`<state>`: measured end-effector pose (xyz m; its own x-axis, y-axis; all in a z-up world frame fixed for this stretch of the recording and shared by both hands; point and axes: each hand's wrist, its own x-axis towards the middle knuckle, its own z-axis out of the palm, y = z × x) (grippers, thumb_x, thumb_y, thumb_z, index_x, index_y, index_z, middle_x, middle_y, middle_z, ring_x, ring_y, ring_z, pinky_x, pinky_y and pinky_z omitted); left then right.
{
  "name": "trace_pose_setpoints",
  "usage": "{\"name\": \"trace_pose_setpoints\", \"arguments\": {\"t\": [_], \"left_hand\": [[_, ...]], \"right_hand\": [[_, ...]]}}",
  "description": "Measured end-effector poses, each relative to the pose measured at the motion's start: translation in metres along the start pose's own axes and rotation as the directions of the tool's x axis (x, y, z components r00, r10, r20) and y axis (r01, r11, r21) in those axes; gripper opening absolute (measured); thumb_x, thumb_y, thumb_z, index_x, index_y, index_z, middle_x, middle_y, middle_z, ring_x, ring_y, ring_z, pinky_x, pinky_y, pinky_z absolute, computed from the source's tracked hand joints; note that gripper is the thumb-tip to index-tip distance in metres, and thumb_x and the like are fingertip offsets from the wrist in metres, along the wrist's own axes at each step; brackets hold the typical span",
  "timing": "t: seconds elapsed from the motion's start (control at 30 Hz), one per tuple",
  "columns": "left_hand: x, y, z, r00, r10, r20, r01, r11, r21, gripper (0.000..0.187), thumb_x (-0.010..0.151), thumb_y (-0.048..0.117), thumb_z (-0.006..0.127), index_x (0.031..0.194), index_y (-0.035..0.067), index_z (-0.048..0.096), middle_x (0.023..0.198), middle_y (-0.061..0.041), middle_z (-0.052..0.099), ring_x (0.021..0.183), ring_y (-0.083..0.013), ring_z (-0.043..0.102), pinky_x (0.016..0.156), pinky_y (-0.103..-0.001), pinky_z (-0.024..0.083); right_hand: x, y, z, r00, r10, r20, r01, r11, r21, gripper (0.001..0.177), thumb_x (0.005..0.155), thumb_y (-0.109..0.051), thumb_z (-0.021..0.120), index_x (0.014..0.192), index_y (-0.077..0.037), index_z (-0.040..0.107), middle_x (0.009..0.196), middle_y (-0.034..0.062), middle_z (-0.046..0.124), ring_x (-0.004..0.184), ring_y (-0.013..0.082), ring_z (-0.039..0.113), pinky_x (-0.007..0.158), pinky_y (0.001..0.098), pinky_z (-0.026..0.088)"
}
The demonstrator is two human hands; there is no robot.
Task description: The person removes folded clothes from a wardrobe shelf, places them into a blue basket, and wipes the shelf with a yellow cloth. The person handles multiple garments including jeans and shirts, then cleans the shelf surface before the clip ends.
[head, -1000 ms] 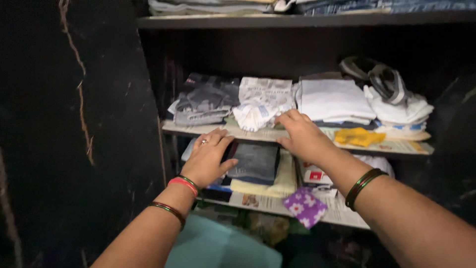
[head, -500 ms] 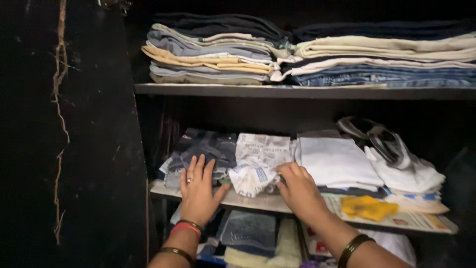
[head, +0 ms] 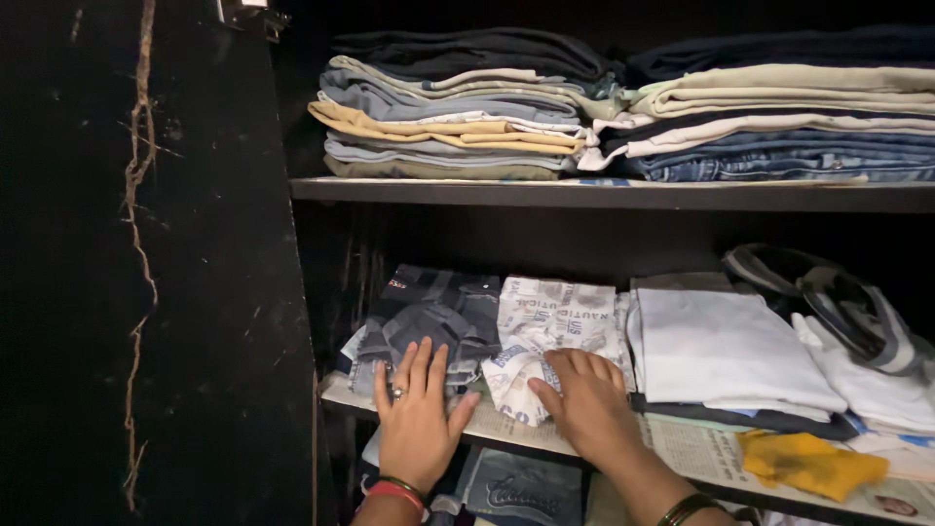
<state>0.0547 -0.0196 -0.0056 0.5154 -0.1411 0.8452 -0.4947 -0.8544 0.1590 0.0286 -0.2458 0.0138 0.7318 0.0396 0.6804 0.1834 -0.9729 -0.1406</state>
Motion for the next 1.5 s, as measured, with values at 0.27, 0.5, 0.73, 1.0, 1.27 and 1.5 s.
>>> {"name": "trace_pose_setpoints", "arguments": {"t": [0.27,0.5,0.73,1.0,1.27,1.5], "left_hand": [[0.058,0.003,-0.007,0.996,-0.020,0.088,0.027,0.997,-0.074,0.083,0.075,0.046,0.076,0.142,0.007,0.048,0.156,-0.017,0.039,0.148,-0.0339,0.030,0.121,-0.055,0.016],[0.089,0.015,0.035,0.858,-0.267,0.438,0.221,0.963,0.154,0.100,0.072,0.039,0.081,0.156,0.018,0.032,0.165,-0.012,0.025,0.155,-0.0315,0.015,0.122,-0.061,0.008],[0.084,0.013,0.034,0.873,-0.266,0.408,0.197,0.959,0.203,0.086,0.076,0.043,0.074,0.154,0.024,0.041,0.163,-0.006,0.034,0.153,-0.0268,0.025,0.123,-0.060,0.012],[0.092,-0.001,0.047,0.893,-0.288,0.346,0.253,0.957,0.143,0.065,0.087,0.045,0.063,0.148,0.025,0.050,0.158,-0.004,0.041,0.147,-0.0279,0.033,0.119,-0.060,0.018],[0.116,-0.048,0.046,0.838,-0.418,0.351,0.458,0.888,-0.036,0.052,0.094,0.049,0.060,0.137,0.021,0.066,0.130,-0.021,0.066,0.126,-0.0362,0.061,0.109,-0.047,0.045],[0.129,-0.081,0.052,0.826,-0.412,0.384,0.538,0.779,-0.321,0.055,0.089,0.050,0.065,0.129,0.013,0.070,0.129,-0.020,0.068,0.125,-0.0363,0.063,0.107,-0.041,0.047]], "right_hand": [[-0.002,-0.004,-0.005,1.000,0.015,0.025,-0.015,1.000,0.002,0.057,0.094,-0.048,0.057,0.138,-0.012,0.059,0.132,0.0086,0.059,0.129,0.0279,0.048,0.113,0.0450,0.031],[-0.004,-0.003,-0.003,0.998,-0.035,-0.047,0.036,0.999,0.019,0.054,0.093,-0.046,0.059,0.132,-0.008,0.060,0.130,0.0110,0.061,0.127,0.0306,0.050,0.110,0.0467,0.033],[-0.004,-0.001,-0.003,0.998,-0.037,-0.047,0.038,0.999,0.023,0.053,0.093,-0.046,0.059,0.131,-0.009,0.061,0.127,0.0097,0.062,0.126,0.0285,0.053,0.112,0.0458,0.035],[-0.002,-0.002,-0.002,1.000,-0.003,0.011,0.002,1.000,0.028,0.059,0.094,-0.048,0.057,0.138,-0.010,0.059,0.131,0.0106,0.059,0.129,0.0285,0.049,0.115,0.0473,0.029],[-0.002,0.001,0.001,1.000,-0.014,-0.015,0.014,0.999,0.033,0.057,0.093,-0.047,0.059,0.137,-0.010,0.060,0.129,0.0111,0.060,0.127,0.0297,0.050,0.113,0.0473,0.031],[-0.003,0.003,0.003,0.998,-0.035,-0.058,0.038,0.998,0.054,0.057,0.091,-0.046,0.062,0.134,-0.010,0.062,0.126,0.0105,0.062,0.124,0.0300,0.052,0.111,0.0469,0.033]]}}
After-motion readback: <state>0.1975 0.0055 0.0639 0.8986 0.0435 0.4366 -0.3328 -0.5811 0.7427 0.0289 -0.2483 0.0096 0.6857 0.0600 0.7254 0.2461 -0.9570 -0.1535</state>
